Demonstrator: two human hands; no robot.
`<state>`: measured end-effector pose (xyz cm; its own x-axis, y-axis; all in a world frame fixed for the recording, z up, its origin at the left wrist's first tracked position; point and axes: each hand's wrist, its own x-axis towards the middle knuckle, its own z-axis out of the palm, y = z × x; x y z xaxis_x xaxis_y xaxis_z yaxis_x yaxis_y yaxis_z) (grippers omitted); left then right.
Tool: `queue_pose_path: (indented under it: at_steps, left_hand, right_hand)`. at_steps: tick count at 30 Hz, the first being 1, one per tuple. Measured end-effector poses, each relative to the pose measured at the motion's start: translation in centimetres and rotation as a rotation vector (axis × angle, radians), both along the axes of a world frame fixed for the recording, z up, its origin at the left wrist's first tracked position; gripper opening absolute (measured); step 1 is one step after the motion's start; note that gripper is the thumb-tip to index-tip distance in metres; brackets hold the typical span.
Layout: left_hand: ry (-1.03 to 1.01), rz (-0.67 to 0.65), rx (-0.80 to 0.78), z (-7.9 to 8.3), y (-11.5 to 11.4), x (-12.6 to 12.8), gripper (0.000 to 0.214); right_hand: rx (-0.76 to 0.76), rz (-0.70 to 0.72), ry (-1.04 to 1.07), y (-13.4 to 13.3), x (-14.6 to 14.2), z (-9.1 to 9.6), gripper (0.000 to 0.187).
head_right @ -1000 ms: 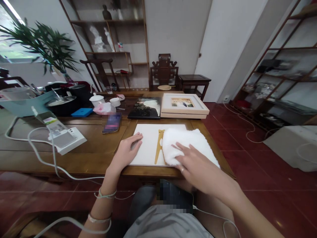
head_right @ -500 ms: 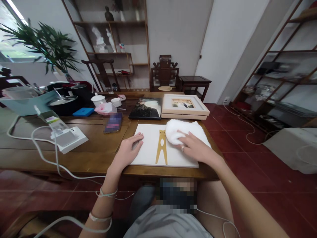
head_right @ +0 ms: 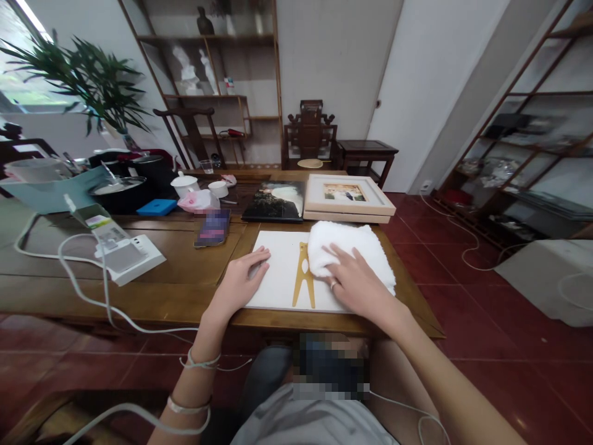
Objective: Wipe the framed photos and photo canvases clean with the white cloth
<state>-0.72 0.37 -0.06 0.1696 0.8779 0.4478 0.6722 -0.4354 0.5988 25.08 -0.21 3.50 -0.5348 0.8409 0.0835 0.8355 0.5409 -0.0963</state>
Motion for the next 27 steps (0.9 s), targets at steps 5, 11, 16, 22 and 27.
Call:
queue_pose_path:
  at_steps: [5,11,16,22,27]
  left_hand:
    - [0.005,0.004,-0.001,0.1,0.0,0.1,0.026]
    - [0.001,-0.002,0.004,0.1,0.1,0.1,0.025]
    - [0.006,-0.001,-0.007,0.1,0.1,0.0,0.025]
    - [0.004,-0.002,-0.022,0.2,0.0,0.1,0.027]
    - [0.008,-0.008,-0.011,0.2,0.0,0.0,0.027]
  right_hand:
    - [-0.087,0.051,0.011,-5.1,-0.2,1.5,0.035]
    - [-0.143,0.071,0.081,-7.0,0.5,2.4,0.031]
    - [-0.18,0.071,0.094,-3.6,0.8,2.3,0.033]
    - [-0.051,0.04,0.109,2.4,1.0,0.4,0.035]
    - [-0.007,0.012,0.068,5.2,0.8,-0.2,0.036]
